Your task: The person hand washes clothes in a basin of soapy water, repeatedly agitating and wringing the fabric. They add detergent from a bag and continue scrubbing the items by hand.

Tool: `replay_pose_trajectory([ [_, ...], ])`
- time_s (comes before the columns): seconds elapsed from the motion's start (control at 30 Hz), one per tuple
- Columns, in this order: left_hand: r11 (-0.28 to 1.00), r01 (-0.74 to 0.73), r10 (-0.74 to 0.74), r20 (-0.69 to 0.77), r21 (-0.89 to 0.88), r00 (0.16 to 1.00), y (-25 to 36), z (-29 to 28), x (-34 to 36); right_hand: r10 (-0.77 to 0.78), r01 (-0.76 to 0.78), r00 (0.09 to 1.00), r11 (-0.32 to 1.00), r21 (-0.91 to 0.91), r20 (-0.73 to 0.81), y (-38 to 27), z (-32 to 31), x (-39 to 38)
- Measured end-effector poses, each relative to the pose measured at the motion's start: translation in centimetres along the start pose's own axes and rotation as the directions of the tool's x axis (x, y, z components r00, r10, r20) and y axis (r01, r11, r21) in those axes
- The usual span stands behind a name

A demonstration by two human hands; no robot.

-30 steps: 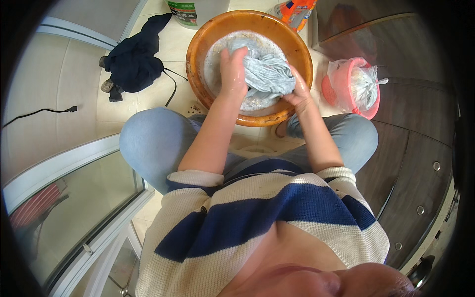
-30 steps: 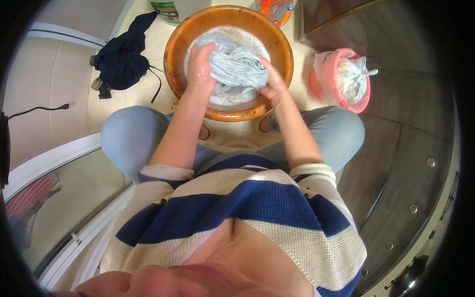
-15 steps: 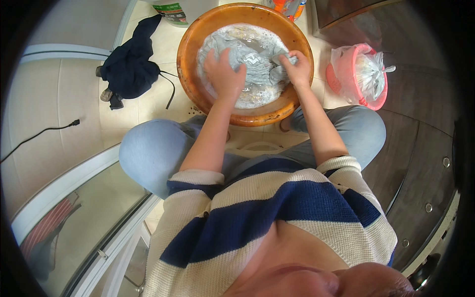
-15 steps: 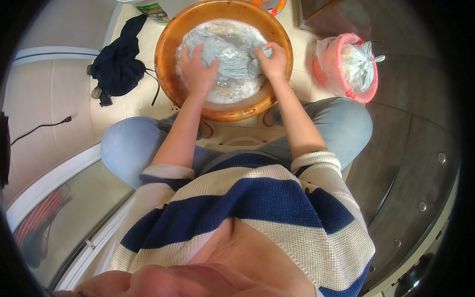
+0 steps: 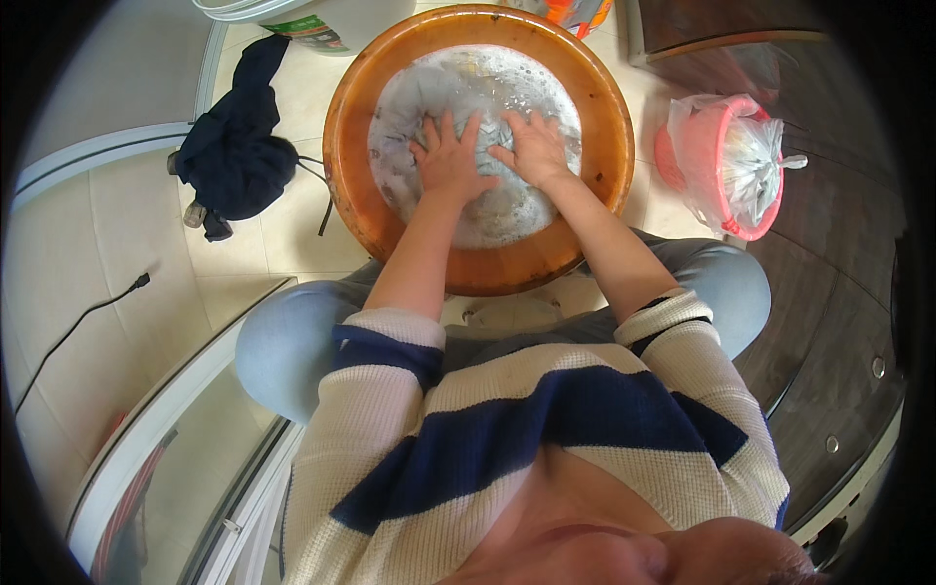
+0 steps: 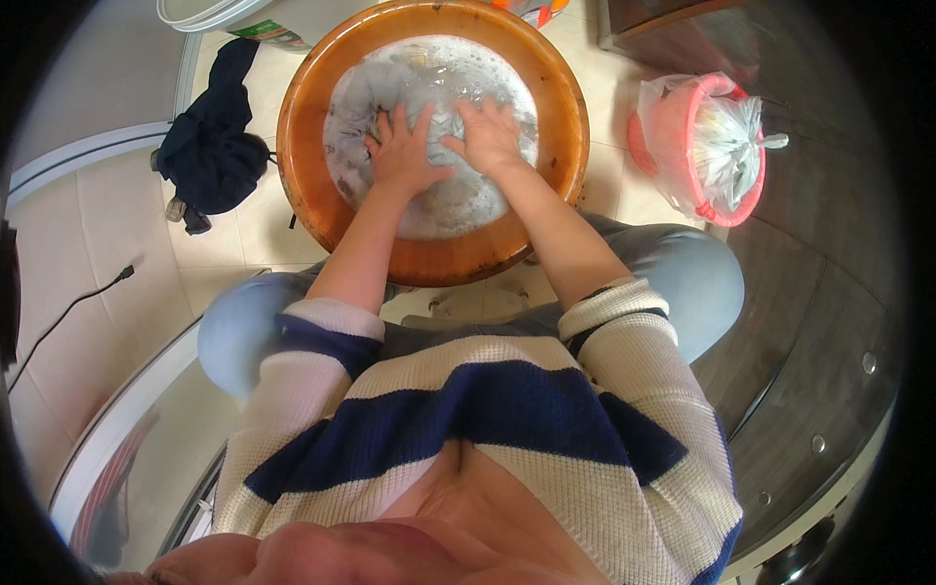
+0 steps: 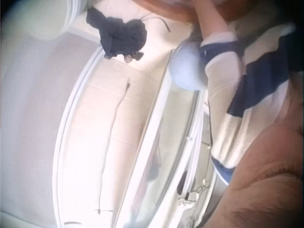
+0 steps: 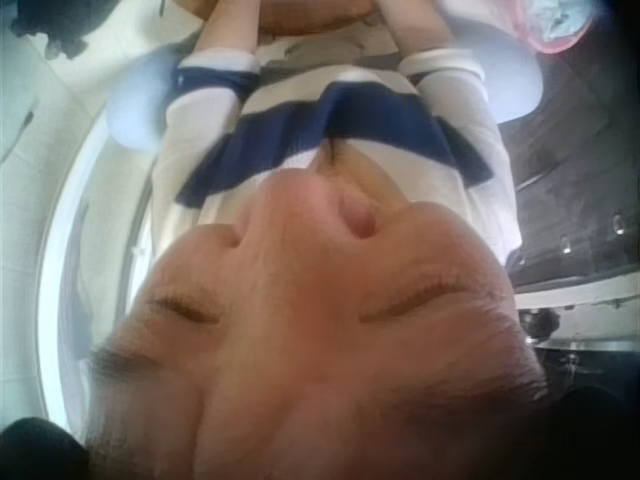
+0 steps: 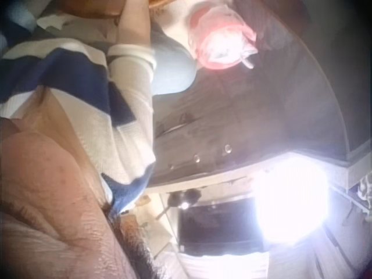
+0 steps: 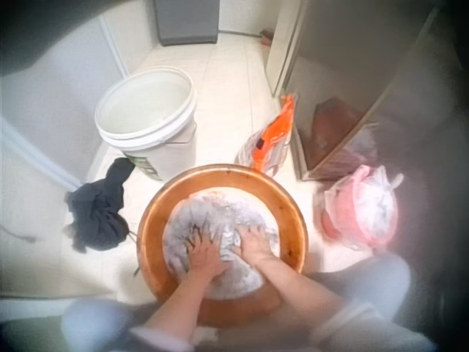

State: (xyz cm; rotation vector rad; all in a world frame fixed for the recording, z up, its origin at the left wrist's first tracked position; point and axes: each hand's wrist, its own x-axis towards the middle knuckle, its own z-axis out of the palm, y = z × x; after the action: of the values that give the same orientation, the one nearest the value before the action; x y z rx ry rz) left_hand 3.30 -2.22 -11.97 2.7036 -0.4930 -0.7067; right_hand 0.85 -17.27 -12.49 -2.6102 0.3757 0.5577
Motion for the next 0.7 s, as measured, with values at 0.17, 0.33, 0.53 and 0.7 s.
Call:
replay_pose_trajectory([
  [0.17, 0.996, 0.064, -0.066, 0.041, 0.058, 0.997, 0.0, 0.6, 2.2, 0.022, -0.019, 0.982, 1.0, -0.018, 0.189, 0.4, 0.2, 2.9],
  [0.33, 0.995, 0.089, -0.077, 0.214, -0.045, 0.974, 0.1, -0.7, 4.1, -0.037, 0.053, 0.99, 0.992, -0.114, 0.134, 1.3, 0.9, 5.1],
  [0.53, 0.998, 0.054, -0.059, 0.278, 0.028, 0.959, -1.0, -0.4, 4.3, -0.001, 0.004, 0.999, 0.998, -0.065, 0.049, 1.0, 0.0, 3.4],
  [0.7, 0.989, 0.004, 0.001, -0.034, 0.149, 0.999, -0.4, 0.3, -0.7, 0.016, -0.017, 1.0, 1.0, -0.012, -0.014, 0.8, -0.6, -1.6],
])
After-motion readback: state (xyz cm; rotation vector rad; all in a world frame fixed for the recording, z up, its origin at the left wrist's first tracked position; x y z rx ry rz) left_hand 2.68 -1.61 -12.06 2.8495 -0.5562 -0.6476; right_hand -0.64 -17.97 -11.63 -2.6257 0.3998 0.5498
